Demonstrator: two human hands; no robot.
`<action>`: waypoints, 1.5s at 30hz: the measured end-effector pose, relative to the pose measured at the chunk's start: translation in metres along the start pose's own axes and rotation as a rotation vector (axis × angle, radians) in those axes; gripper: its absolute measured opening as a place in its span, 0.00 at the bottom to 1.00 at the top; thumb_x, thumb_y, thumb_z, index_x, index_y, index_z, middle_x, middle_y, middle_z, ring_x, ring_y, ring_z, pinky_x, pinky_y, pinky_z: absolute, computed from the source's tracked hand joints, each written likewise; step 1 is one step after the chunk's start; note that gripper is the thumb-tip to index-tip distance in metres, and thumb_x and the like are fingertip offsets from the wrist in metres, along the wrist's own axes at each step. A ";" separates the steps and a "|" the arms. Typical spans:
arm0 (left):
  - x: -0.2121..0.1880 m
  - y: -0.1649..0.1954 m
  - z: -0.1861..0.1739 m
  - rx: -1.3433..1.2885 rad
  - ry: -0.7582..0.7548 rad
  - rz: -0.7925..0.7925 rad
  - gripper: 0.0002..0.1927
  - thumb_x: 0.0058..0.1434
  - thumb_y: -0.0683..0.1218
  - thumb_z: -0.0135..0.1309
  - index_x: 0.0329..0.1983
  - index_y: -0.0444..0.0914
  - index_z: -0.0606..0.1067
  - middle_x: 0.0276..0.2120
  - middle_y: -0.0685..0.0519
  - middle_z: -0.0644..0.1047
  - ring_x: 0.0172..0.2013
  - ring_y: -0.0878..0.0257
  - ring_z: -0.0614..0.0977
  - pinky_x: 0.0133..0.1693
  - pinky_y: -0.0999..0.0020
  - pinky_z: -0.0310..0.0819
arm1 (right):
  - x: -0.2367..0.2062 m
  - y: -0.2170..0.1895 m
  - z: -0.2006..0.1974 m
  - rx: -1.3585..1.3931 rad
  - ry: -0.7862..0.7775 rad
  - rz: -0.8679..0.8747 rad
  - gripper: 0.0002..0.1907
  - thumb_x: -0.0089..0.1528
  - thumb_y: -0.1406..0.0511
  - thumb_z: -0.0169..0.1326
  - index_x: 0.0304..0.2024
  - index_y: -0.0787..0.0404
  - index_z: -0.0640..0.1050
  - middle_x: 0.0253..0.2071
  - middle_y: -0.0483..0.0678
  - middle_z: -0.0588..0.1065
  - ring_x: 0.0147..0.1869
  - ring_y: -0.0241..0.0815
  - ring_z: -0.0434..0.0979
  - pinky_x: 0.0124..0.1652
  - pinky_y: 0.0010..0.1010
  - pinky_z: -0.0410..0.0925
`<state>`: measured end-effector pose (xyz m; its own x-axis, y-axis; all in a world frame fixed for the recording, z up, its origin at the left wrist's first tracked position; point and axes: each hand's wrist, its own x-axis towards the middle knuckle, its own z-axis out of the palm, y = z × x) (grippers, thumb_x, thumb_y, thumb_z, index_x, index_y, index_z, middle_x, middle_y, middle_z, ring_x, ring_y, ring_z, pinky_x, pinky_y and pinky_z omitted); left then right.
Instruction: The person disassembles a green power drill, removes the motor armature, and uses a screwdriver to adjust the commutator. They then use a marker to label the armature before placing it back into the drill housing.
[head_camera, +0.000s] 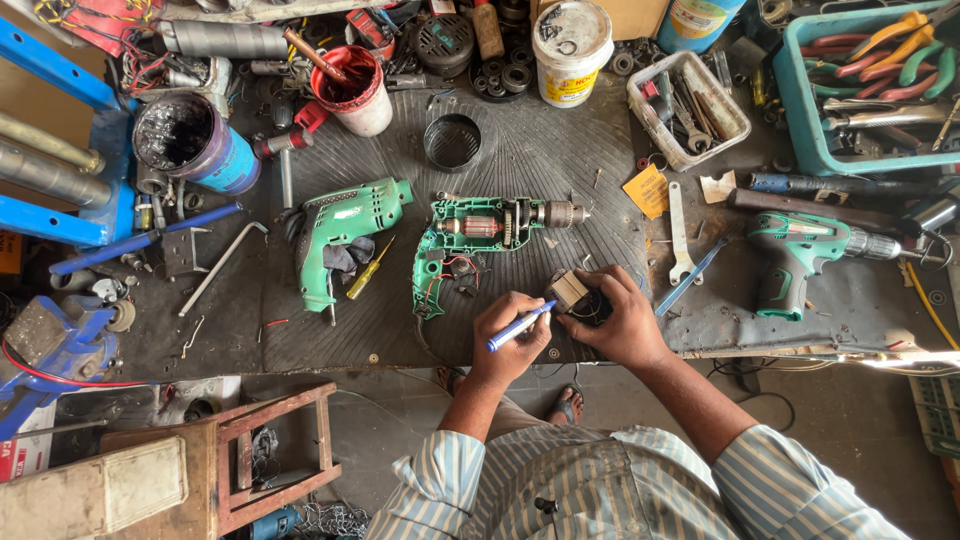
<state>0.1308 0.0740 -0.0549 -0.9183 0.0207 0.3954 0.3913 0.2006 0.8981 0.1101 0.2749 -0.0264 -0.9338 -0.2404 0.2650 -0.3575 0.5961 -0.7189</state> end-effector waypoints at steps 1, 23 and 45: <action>0.000 0.000 0.000 -0.011 0.001 0.030 0.09 0.60 0.38 0.63 0.41 0.33 0.76 0.35 0.47 0.82 0.32 0.62 0.86 0.33 0.70 0.81 | 0.001 0.000 0.000 0.007 0.000 0.004 0.36 0.47 0.62 0.72 0.55 0.68 0.76 0.48 0.55 0.74 0.52 0.50 0.79 0.49 0.36 0.73; 0.000 0.000 0.001 -0.018 -0.001 0.080 0.09 0.59 0.37 0.63 0.41 0.34 0.75 0.35 0.47 0.81 0.35 0.61 0.86 0.35 0.69 0.82 | 0.000 0.001 0.000 0.009 0.002 0.009 0.35 0.48 0.62 0.72 0.55 0.67 0.77 0.48 0.55 0.74 0.52 0.51 0.79 0.49 0.37 0.73; -0.001 0.001 0.000 -0.041 -0.012 0.050 0.08 0.61 0.39 0.64 0.40 0.34 0.76 0.31 0.51 0.80 0.27 0.69 0.81 0.29 0.73 0.77 | 0.000 -0.001 -0.001 0.006 0.002 0.001 0.35 0.47 0.63 0.72 0.55 0.67 0.77 0.48 0.55 0.74 0.52 0.51 0.79 0.49 0.37 0.73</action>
<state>0.1323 0.0740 -0.0546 -0.8980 0.0412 0.4380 0.4387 0.1591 0.8844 0.1106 0.2747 -0.0252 -0.9341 -0.2384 0.2658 -0.3567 0.5918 -0.7228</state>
